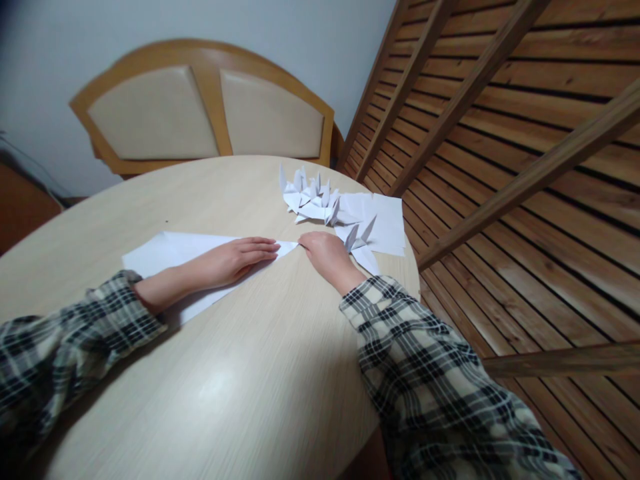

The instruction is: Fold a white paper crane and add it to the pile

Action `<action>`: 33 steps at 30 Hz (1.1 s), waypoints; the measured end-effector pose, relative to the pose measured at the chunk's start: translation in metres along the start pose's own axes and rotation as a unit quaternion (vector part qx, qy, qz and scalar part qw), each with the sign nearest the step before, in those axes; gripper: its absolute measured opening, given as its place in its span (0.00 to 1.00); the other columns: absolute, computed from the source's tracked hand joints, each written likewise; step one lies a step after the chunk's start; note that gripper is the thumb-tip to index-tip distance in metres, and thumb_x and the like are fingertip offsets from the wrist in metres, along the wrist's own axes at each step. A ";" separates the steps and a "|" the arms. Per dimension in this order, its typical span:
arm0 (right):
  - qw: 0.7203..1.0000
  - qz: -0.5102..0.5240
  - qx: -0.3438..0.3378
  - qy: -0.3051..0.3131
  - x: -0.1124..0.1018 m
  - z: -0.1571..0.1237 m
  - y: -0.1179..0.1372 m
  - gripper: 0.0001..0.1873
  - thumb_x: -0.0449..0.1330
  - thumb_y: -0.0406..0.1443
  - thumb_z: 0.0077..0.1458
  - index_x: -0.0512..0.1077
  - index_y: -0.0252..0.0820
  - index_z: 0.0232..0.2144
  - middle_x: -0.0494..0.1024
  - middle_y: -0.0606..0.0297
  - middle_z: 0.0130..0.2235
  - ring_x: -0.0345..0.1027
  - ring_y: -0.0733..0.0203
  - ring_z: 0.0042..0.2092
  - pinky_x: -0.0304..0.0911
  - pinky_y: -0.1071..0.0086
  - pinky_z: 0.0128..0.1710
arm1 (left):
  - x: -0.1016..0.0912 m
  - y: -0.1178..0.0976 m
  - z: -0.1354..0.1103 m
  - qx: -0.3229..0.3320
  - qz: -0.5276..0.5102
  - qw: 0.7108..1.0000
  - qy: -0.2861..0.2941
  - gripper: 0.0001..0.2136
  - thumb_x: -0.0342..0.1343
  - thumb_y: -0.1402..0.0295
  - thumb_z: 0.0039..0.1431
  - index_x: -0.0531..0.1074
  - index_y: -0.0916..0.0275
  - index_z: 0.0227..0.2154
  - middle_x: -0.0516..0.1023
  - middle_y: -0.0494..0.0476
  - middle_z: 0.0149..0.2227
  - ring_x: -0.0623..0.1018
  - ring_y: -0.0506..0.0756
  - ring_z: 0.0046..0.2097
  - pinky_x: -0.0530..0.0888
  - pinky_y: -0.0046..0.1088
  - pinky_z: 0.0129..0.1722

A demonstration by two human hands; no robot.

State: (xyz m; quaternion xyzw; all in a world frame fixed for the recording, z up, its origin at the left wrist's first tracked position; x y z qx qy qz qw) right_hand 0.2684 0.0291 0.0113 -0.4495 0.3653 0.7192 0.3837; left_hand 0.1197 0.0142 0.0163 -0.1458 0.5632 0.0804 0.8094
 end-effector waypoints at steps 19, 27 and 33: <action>0.999 -0.001 -0.038 0.031 0.003 -0.003 0.005 0.17 0.53 0.27 0.59 0.75 0.40 0.48 0.77 0.59 0.52 0.70 0.56 0.54 0.63 0.63 0.54 | 0.010 0.004 -0.002 0.036 0.016 0.998 0.046 0.20 0.42 0.75 0.67 0.63 0.62 0.60 0.67 0.64 0.61 0.65 0.56 0.63 0.65 0.40 0.61; 0.999 -0.006 -0.037 0.033 0.006 -0.002 0.004 0.16 0.53 0.29 0.61 0.75 0.39 0.47 0.77 0.57 0.51 0.70 0.54 0.53 0.64 0.62 0.52 | 0.009 0.003 -0.002 0.036 0.012 0.998 0.054 0.21 0.42 0.76 0.66 0.62 0.62 0.60 0.67 0.62 0.61 0.64 0.56 0.63 0.65 0.39 0.61; 0.999 0.002 -0.029 0.034 0.006 -0.002 0.004 0.16 0.52 0.28 0.60 0.76 0.39 0.46 0.78 0.57 0.50 0.71 0.54 0.52 0.64 0.62 0.52 | 0.011 0.005 -0.003 0.035 0.001 0.998 0.056 0.22 0.42 0.76 0.65 0.62 0.62 0.61 0.66 0.63 0.62 0.63 0.55 0.64 0.64 0.39 0.62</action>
Point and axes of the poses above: each hand's wrist, its own z-axis towards the middle knuckle, its own x-axis out of the palm, y = z × x, the point moved 8 cm from there along z, towards the middle knuckle
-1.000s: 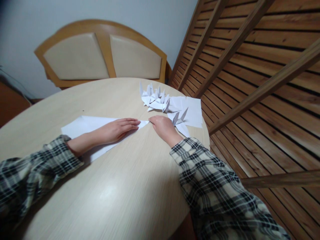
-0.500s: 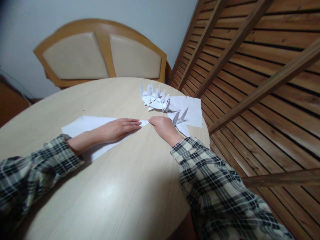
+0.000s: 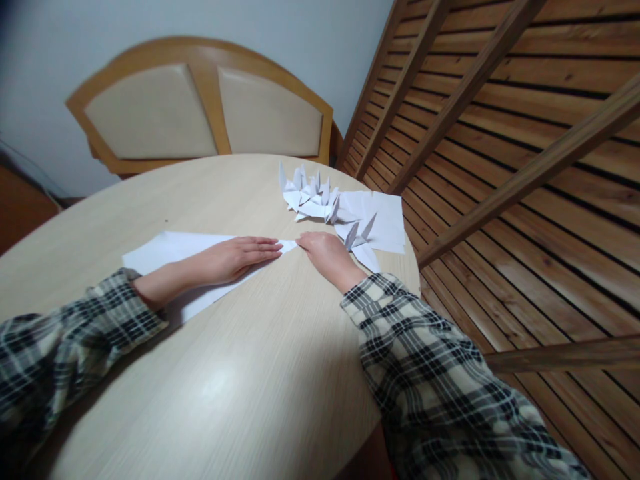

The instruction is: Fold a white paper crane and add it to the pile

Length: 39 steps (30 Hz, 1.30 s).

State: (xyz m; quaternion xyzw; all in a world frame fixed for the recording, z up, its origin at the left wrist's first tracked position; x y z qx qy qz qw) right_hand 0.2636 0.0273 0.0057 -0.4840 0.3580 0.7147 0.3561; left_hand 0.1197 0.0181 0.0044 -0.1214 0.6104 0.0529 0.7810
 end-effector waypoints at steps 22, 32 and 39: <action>0.865 0.468 0.144 -0.106 -0.013 0.011 -0.017 0.04 0.60 0.35 0.54 0.72 0.40 0.30 0.76 0.65 0.32 0.68 0.63 0.35 0.63 0.66 0.41 | -0.046 0.011 -0.014 -0.275 0.035 0.960 -0.029 0.22 0.49 0.63 0.61 0.67 0.69 0.55 0.74 0.68 0.46 0.75 0.59 0.42 0.70 0.36 0.42; 0.728 0.639 0.245 -0.030 -0.013 0.015 0.042 0.24 0.56 0.56 0.53 0.68 0.41 0.33 0.73 0.62 0.30 0.67 0.64 0.30 0.63 0.69 0.29 | -0.041 0.007 -0.039 -0.488 -0.477 0.713 -0.163 0.13 0.60 0.65 0.50 0.71 0.64 0.38 0.78 0.59 0.33 0.76 0.53 0.29 0.71 0.29 0.26; 0.841 0.498 0.209 -0.030 -0.019 0.009 0.052 0.16 0.63 0.45 0.49 0.67 0.39 0.23 0.67 0.69 0.25 0.57 0.68 0.26 0.51 0.72 0.24 | -0.029 -0.030 -0.036 -0.429 -0.606 0.645 -0.184 0.16 0.61 0.68 0.52 0.68 0.64 0.44 0.77 0.64 0.43 0.78 0.56 0.36 0.76 0.32 0.34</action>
Point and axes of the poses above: each hand's wrist, its own z-axis towards the middle knuckle, its own x-axis out of the palm, y = z × x, the point moved 8 cm from there along z, towards the middle knuckle
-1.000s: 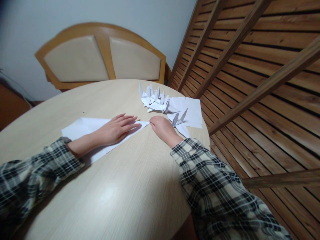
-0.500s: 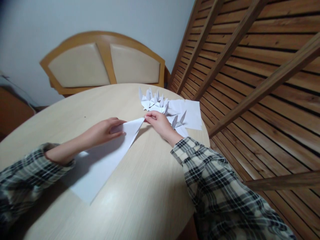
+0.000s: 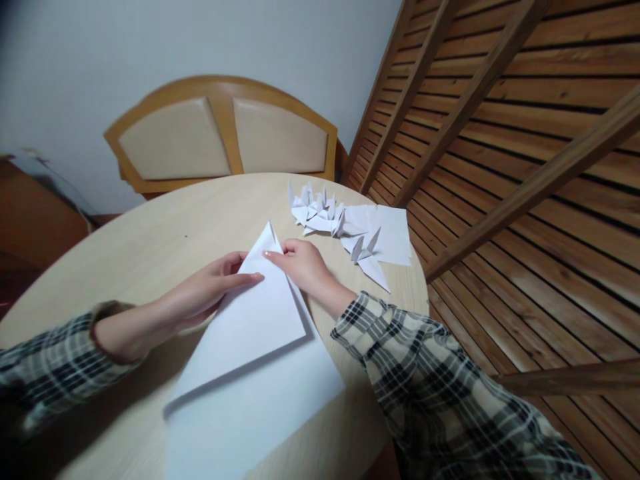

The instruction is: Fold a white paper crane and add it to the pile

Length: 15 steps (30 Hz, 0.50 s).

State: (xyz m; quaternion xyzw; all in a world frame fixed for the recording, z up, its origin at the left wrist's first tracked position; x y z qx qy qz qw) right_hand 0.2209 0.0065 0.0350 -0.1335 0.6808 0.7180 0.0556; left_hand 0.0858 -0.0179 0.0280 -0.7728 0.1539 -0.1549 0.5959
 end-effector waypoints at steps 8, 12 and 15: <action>0.985 0.064 0.058 0.152 0.037 -0.034 -0.020 0.12 0.63 0.42 0.50 0.71 0.38 0.28 0.73 0.66 0.27 0.63 0.67 0.27 0.54 0.73 0.24 | -0.016 0.037 0.006 -0.007 -0.064 0.998 -0.004 0.14 0.58 0.55 0.56 0.72 0.63 0.30 0.75 0.54 0.27 0.73 0.50 0.27 0.70 0.26 0.26; 0.985 0.064 0.040 0.155 0.047 -0.038 -0.027 0.13 0.62 0.44 0.51 0.71 0.38 0.29 0.74 0.65 0.29 0.65 0.66 0.29 0.55 0.73 0.26 | -0.021 0.034 0.009 0.027 -0.028 0.999 -0.023 0.15 0.62 0.56 0.51 0.72 0.64 0.26 0.71 0.50 0.23 0.68 0.47 0.23 0.65 0.23 0.23; 0.988 0.063 0.038 0.133 0.046 -0.034 -0.027 0.13 0.62 0.43 0.51 0.71 0.39 0.31 0.75 0.65 0.30 0.66 0.64 0.31 0.56 0.73 0.26 | -0.024 0.029 0.015 0.052 -0.010 0.998 -0.039 0.15 0.63 0.56 0.50 0.72 0.65 0.25 0.71 0.49 0.23 0.67 0.47 0.23 0.64 0.23 0.23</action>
Point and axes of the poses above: each hand's wrist, its own z-axis towards the middle knuckle, its own x-axis out of the palm, y = z × x, the point moved 8 cm from there along z, towards the middle knuckle
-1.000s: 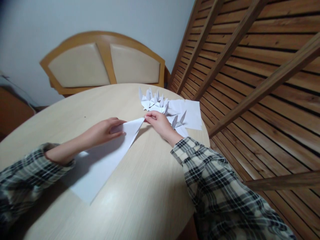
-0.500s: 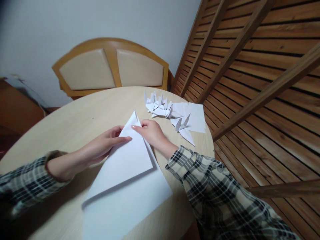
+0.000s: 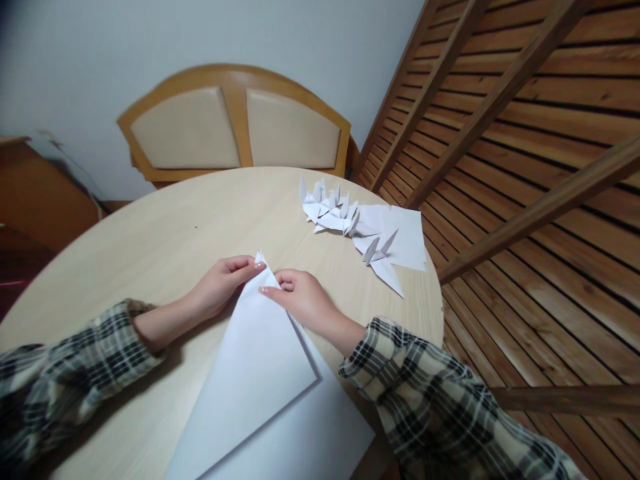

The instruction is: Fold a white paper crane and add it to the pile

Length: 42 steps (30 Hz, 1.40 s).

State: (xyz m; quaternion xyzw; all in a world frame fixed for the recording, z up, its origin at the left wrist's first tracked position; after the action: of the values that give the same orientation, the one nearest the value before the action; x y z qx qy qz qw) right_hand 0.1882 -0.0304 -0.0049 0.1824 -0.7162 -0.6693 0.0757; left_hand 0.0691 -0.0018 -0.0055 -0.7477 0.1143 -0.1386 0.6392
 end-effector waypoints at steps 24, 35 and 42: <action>0.993 -0.080 -0.017 -0.083 -0.026 0.021 0.002 0.18 0.61 0.46 0.49 0.63 0.41 0.20 0.59 0.73 0.21 0.51 0.69 0.24 0.46 0.73 0.23 | -0.010 -0.013 0.029 0.127 0.135 0.981 -0.063 0.17 0.56 0.53 0.55 0.70 0.64 0.26 0.67 0.49 0.23 0.64 0.48 0.24 0.61 0.23 0.22; 0.992 -0.033 -0.042 -0.117 -0.033 0.020 -0.005 0.18 0.61 0.49 0.51 0.65 0.41 0.24 0.66 0.71 0.23 0.57 0.68 0.24 0.49 0.73 0.22 | 0.003 -0.009 0.025 0.076 0.125 0.989 -0.016 0.20 0.54 0.50 0.55 0.69 0.64 0.24 0.66 0.49 0.21 0.64 0.48 0.22 0.60 0.24 0.20; 0.998 -0.027 -0.028 -0.051 -0.023 0.019 0.001 0.16 0.63 0.47 0.48 0.70 0.39 0.28 0.73 0.66 0.28 0.63 0.65 0.28 0.55 0.73 0.24 | -0.005 -0.012 0.020 0.112 0.155 0.979 -0.068 0.19 0.55 0.51 0.56 0.67 0.63 0.23 0.65 0.48 0.21 0.62 0.48 0.22 0.58 0.23 0.20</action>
State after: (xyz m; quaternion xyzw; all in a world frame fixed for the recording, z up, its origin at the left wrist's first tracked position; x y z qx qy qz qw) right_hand 0.2026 -0.0038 -0.0024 0.1655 -0.6952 -0.6990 0.0258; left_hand 0.0712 0.0209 0.0032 -0.6522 0.1693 0.0017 0.7389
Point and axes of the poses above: each hand's wrist, its own z-axis towards the middle knuckle, its own x-axis out of the palm, y = z × x, the point moved 8 cm from there along z, towards the middle knuckle
